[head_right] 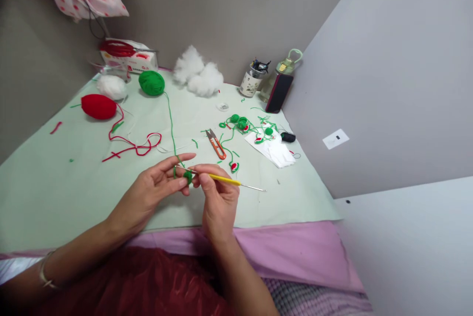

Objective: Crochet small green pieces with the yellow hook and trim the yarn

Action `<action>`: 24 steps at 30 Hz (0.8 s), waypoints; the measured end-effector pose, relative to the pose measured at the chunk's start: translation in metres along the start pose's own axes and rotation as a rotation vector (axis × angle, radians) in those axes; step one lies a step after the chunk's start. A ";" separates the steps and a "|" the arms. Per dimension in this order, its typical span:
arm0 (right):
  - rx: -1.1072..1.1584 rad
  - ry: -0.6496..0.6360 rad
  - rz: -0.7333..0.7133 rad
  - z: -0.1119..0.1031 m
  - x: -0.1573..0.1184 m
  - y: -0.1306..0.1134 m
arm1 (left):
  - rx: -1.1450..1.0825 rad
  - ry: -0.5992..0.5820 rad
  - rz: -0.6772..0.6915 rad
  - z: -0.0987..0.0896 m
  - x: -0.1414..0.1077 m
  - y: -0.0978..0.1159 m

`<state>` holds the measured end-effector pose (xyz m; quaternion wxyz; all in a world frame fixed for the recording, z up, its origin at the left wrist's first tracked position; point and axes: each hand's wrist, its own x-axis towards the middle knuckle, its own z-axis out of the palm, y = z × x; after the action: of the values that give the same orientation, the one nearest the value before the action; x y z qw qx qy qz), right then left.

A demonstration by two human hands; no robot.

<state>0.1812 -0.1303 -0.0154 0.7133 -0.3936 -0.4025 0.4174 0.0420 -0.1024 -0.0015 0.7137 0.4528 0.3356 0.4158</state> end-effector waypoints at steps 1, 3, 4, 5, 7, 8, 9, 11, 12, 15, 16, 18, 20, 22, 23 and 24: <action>0.026 0.019 0.025 0.001 0.001 0.000 | -0.017 0.019 0.009 0.001 -0.001 0.001; 0.125 0.052 0.124 0.001 0.005 -0.001 | -0.041 0.060 0.049 0.004 -0.004 0.002; 0.189 0.060 0.197 0.001 0.007 -0.001 | -0.043 0.076 0.079 0.006 -0.006 0.002; 0.248 0.062 0.274 0.000 0.009 -0.001 | -0.034 0.086 0.114 0.007 -0.008 0.002; 0.307 0.048 0.398 -0.001 0.011 -0.001 | 0.018 0.104 0.197 0.008 -0.012 0.001; 0.309 0.040 0.432 -0.002 0.012 -0.001 | 0.060 0.113 0.232 0.009 -0.013 0.000; 0.305 0.036 0.447 -0.002 0.012 -0.001 | 0.103 0.118 0.251 0.008 -0.013 -0.002; 0.306 0.036 0.444 -0.002 0.013 -0.001 | 0.154 0.106 0.225 0.007 -0.012 -0.004; 0.312 0.039 0.435 -0.002 0.013 -0.001 | 0.148 0.092 0.189 0.006 -0.011 -0.004; 0.285 0.040 0.339 -0.001 0.012 -0.002 | 0.041 0.040 0.076 0.003 -0.009 -0.002; 0.250 0.040 0.288 -0.001 0.011 -0.002 | 0.003 0.020 0.050 0.003 -0.008 0.000; 0.151 0.041 0.183 -0.001 0.009 -0.002 | -0.039 -0.016 0.017 0.002 -0.008 0.005; 0.030 0.025 0.090 -0.002 0.006 -0.003 | -0.047 -0.024 0.010 0.002 -0.007 0.009; -0.099 -0.005 -0.008 -0.002 0.003 -0.004 | -0.053 0.008 0.019 0.003 -0.005 0.011; -0.160 -0.017 -0.064 -0.002 0.002 -0.005 | -0.061 0.028 0.021 0.005 -0.004 0.011; -0.213 -0.029 -0.119 -0.001 0.001 -0.007 | -0.073 0.045 0.020 0.006 -0.003 0.011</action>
<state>0.1846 -0.1317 -0.0097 0.6852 -0.4364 -0.4775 0.3347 0.0426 -0.1050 0.0110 0.7178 0.4203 0.3318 0.4450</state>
